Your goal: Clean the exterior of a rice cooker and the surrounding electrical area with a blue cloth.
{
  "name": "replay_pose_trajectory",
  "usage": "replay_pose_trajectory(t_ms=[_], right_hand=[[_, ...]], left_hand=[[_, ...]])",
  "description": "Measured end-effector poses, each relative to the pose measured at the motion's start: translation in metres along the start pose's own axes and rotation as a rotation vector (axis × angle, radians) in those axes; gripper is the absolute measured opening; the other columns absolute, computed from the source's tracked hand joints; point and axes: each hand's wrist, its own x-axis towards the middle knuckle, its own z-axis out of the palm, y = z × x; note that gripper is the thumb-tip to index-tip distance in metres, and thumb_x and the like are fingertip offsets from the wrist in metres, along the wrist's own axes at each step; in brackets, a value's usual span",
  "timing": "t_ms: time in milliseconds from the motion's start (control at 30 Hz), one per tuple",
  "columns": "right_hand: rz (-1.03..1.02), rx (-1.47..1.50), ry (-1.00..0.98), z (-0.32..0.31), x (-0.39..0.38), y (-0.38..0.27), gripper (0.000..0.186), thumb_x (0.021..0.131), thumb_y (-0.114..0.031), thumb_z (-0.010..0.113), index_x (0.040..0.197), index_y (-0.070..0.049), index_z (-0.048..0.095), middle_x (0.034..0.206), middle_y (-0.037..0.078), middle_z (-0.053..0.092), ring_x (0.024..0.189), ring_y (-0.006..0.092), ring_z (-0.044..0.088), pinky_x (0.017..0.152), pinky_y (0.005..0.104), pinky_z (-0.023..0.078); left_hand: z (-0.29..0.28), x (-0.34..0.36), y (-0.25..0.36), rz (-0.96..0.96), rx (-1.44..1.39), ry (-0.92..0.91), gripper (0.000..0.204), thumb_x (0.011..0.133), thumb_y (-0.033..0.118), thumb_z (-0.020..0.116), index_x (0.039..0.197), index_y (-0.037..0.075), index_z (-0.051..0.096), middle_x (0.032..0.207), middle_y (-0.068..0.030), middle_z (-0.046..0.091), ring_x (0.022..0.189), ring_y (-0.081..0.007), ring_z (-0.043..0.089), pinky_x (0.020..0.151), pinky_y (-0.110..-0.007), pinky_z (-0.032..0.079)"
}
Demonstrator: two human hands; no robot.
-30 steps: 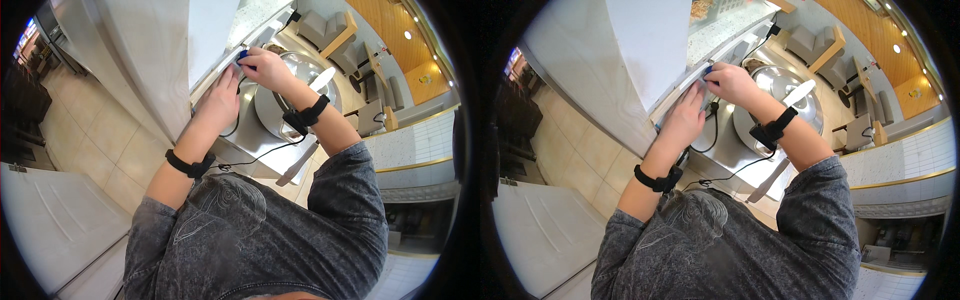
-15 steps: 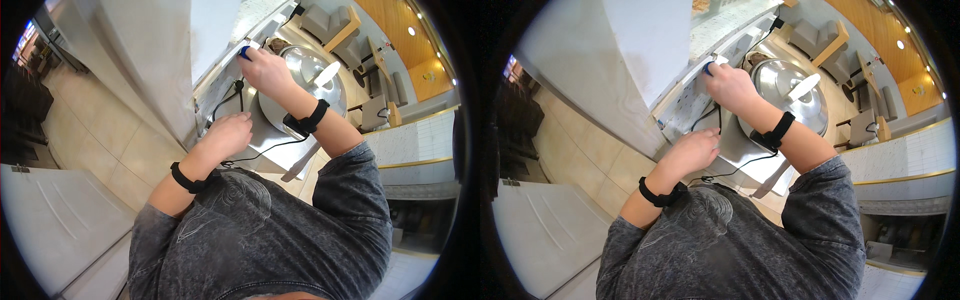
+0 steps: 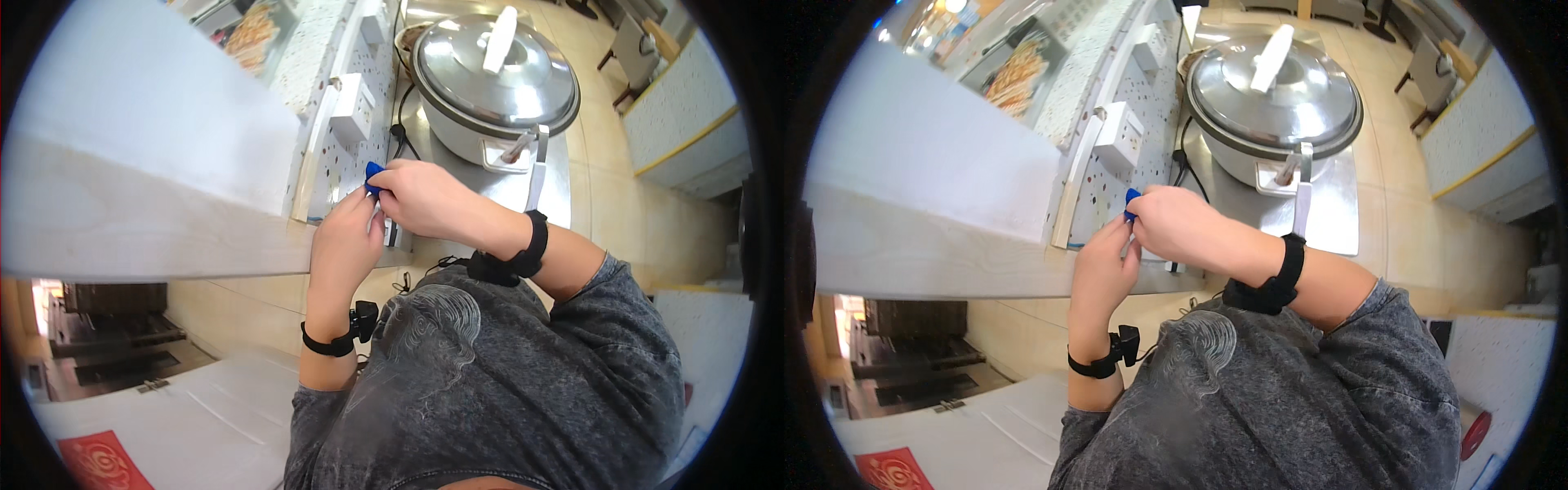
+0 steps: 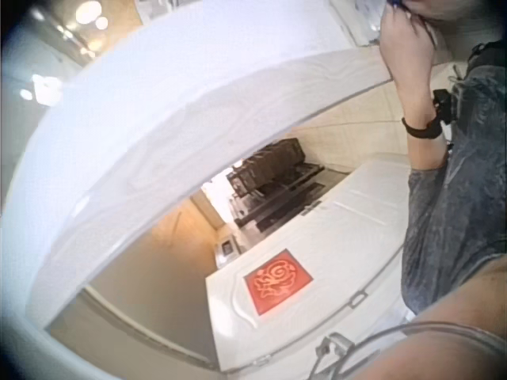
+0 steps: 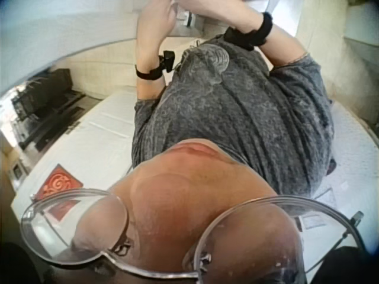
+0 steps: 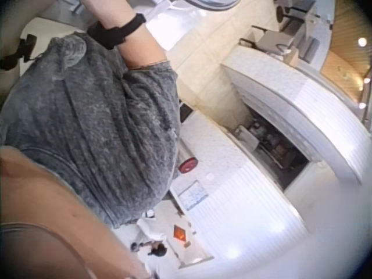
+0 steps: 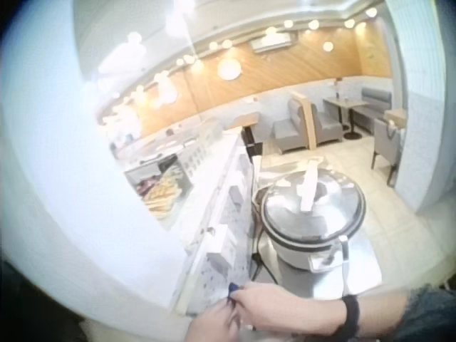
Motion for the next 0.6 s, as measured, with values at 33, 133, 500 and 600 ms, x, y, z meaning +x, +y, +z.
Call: replay_pose_trajectory(t_ms=[33,133,500,600], right_hand=[[0.015,0.062,-0.006,0.005,-0.003,-0.001,0.028,0.087,-0.009,0.053,0.108,0.002,0.066,0.098,0.02,0.065,0.087,0.0336,0.065,0.076,0.039,0.053],[0.26,0.683,0.14,0.012,-0.015,-0.016,0.026,0.091,-0.005,0.048,0.108,0.004,0.065,0.097,0.016,0.067,0.085,0.0238,0.066,0.075,0.0328,0.053],[0.465,1.502,0.675,0.124,0.006,0.06,0.016,0.091,-0.007,0.049,0.103,-0.005,0.059,0.085,0.0,0.057,0.075,0.0083,0.052,0.066,0.0236,0.045],[0.417,1.462,0.754,0.122,0.019,0.08,0.013,0.091,-0.01,0.06,0.102,-0.004,0.06,0.087,0.002,0.059,0.078,0.0103,0.056,0.069,0.0267,0.049]], left_hand=[[-0.003,-0.002,0.0,0.006,-0.029,0.008,0.027,0.085,0.004,0.062,0.112,-0.003,0.064,0.115,-0.0204,0.065,0.102,-0.0377,0.063,0.087,-0.04,0.051],[0.001,-0.007,-0.009,0.042,-0.046,0.12,0.027,0.088,0.004,0.06,0.113,-0.003,0.064,0.115,-0.0212,0.065,0.103,-0.037,0.064,0.088,-0.04,0.051],[0.014,-0.005,-0.011,0.063,0.102,0.123,0.028,0.087,-0.001,0.058,0.114,-0.004,0.062,0.112,-0.0211,0.065,0.101,-0.036,0.064,0.087,-0.039,0.052],[0.016,-0.004,-0.006,0.007,0.107,0.114,0.029,0.086,-0.001,0.058,0.115,-0.004,0.061,0.112,-0.0214,0.065,0.1,-0.0363,0.064,0.086,-0.039,0.052]])
